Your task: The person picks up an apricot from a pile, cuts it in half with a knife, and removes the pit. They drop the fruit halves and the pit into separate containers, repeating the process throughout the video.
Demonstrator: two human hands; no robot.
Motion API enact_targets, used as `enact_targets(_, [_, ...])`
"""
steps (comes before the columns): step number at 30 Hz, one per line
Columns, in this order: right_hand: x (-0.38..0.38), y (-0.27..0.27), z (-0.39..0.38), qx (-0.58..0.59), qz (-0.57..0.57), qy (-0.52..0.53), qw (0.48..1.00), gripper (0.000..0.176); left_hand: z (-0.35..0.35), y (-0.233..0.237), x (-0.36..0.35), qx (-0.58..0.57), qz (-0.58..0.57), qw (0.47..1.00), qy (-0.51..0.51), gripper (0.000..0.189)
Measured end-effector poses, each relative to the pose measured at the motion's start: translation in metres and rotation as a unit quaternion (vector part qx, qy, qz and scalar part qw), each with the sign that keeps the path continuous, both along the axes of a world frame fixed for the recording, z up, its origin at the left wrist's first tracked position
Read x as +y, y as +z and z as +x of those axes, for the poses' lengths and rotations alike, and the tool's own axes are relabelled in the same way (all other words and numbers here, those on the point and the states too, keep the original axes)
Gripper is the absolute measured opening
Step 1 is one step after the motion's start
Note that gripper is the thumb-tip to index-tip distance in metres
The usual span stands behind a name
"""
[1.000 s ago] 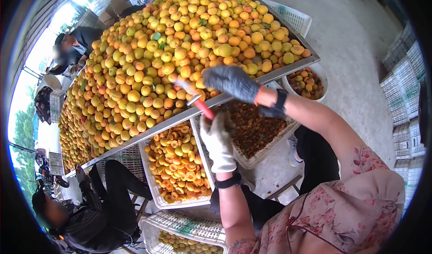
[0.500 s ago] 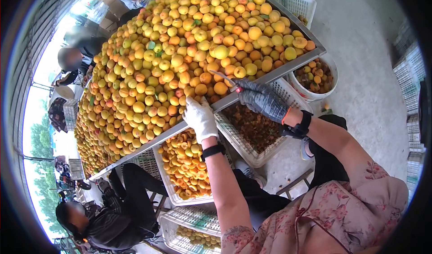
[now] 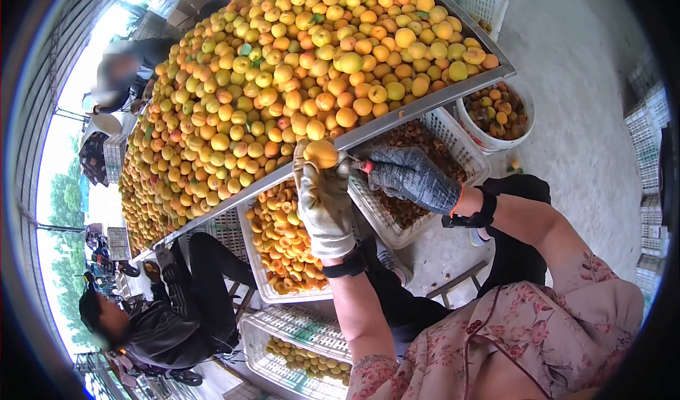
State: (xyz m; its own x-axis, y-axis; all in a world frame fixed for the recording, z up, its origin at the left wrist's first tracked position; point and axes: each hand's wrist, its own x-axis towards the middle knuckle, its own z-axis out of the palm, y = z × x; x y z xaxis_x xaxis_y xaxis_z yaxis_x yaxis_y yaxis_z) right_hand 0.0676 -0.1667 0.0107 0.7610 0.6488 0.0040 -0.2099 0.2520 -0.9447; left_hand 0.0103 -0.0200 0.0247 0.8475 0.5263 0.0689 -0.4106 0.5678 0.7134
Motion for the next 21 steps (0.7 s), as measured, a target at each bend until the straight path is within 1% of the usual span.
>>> enact_targets(1, [0.002, -0.006, -0.002, -0.069, -0.003, -0.016, 0.997, 0.025, -0.003, 0.001, -0.002, 0.012, 0.001, 1.0, 0.006, 0.042])
enact_targets(2, [0.003, -0.01, -0.004, -0.106, -0.006, -0.022, 0.994, 0.025, -0.007, 0.002, -0.003, 0.024, 0.0, 1.0, 0.013, 0.043])
enact_targets(3, [0.003, -0.012, -0.007, -0.143, -0.008, -0.029, 0.989, 0.025, -0.012, -0.002, 0.001, 0.011, 0.041, 0.999, 0.0, 0.042])
enact_targets(6, [0.005, 0.004, -0.018, -0.149, -0.069, -0.02, 0.986, 0.024, -0.021, -0.001, 0.007, 0.017, 0.033, 0.999, 0.012, 0.039])
enact_targets(8, [0.007, 0.01, -0.023, -0.28, -0.108, -0.046, 0.953, 0.023, -0.026, -0.004, 0.012, 0.017, 0.033, 0.999, 0.02, 0.036])
enact_targets(10, [0.014, 0.006, -0.026, -0.28, -0.115, -0.044, 0.952, 0.023, -0.029, -0.005, 0.015, 0.019, 0.03, 0.999, 0.028, 0.034])
enact_targets(12, [0.019, 0.003, -0.03, -0.278, -0.121, -0.044, 0.952, 0.022, -0.032, -0.003, 0.017, 0.056, 0.046, 0.996, 0.046, 0.032])
enact_targets(14, [0.022, 0.002, -0.033, -0.307, -0.109, -0.066, 0.943, 0.022, -0.032, -0.002, 0.017, 0.053, 0.049, 0.996, 0.058, 0.031])
enact_targets(18, [0.028, 0.003, -0.033, -0.301, -0.133, -0.065, 0.942, 0.022, -0.033, -0.004, 0.017, 0.057, 0.055, 0.994, 0.07, 0.028])
enact_targets(20, [0.029, -0.002, -0.029, -0.314, -0.097, -0.023, 0.944, 0.022, -0.034, -0.002, 0.012, 0.072, 0.071, 0.989, 0.106, 0.026])
enact_targets(21, [0.032, -0.009, -0.028, -0.311, -0.099, -0.023, 0.945, 0.022, -0.034, -0.006, 0.012, 0.127, 0.176, 0.966, 0.141, 0.024])
